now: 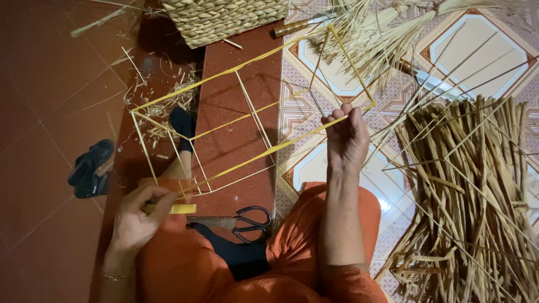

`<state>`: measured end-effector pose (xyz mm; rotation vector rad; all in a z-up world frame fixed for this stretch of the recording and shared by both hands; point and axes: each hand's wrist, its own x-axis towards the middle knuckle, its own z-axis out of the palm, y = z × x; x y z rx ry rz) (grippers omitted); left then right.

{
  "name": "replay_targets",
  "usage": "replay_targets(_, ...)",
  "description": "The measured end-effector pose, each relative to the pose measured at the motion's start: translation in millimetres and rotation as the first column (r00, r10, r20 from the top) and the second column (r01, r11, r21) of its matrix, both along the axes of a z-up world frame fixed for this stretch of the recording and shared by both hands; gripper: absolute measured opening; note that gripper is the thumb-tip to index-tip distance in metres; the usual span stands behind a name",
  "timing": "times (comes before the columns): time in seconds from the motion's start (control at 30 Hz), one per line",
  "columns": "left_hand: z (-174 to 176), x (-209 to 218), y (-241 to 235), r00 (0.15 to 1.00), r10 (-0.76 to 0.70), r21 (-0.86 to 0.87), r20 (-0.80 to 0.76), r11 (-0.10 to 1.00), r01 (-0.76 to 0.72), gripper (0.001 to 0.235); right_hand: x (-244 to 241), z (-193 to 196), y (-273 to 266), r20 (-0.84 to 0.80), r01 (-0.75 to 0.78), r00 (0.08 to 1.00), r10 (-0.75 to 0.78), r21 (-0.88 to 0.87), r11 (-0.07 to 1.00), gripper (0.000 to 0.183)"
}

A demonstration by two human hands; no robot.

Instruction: The person sits on the floor and weaves a thin yellow strip around a rectangular bamboo frame. They repeatedly wrap the strip around the frame's edges and through the internal crossbars, tightening it by hand to secure the structure.

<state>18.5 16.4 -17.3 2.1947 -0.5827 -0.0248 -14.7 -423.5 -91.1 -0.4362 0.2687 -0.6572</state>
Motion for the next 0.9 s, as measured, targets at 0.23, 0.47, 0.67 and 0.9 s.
replay_targets(0.23, 1, 2, 1, 0.987, 0.066, 0.065, -0.146, 0.996, -0.057, 0.006, 3, 1, -2, -0.087, 0.098, 0.991, -0.104, -0.062, 0.993, 0.024)
replay_targets(0.47, 13, 3, -1, 0.999, -0.050, 0.000, -0.010, 0.999, 0.050, 0.006, -3, 3, -27, -0.071, 0.086, 0.993, -0.091, -0.073, 0.994, 0.026)
replay_targets(0.67, 13, -3, -8, 0.990, 0.033, -0.043, -0.138, 0.998, -0.039, 0.007, -4, 7, -17, -0.158, 0.073, 0.981, -0.108, -0.214, 0.974, 0.028)
replay_targets(0.9, 15, 4, -17, 0.993, -0.102, -0.129, 0.061, 0.986, 0.109, 0.004, 0, 14, -13, -0.023, 0.006, 1.000, -0.013, -0.298, 0.955, 0.030)
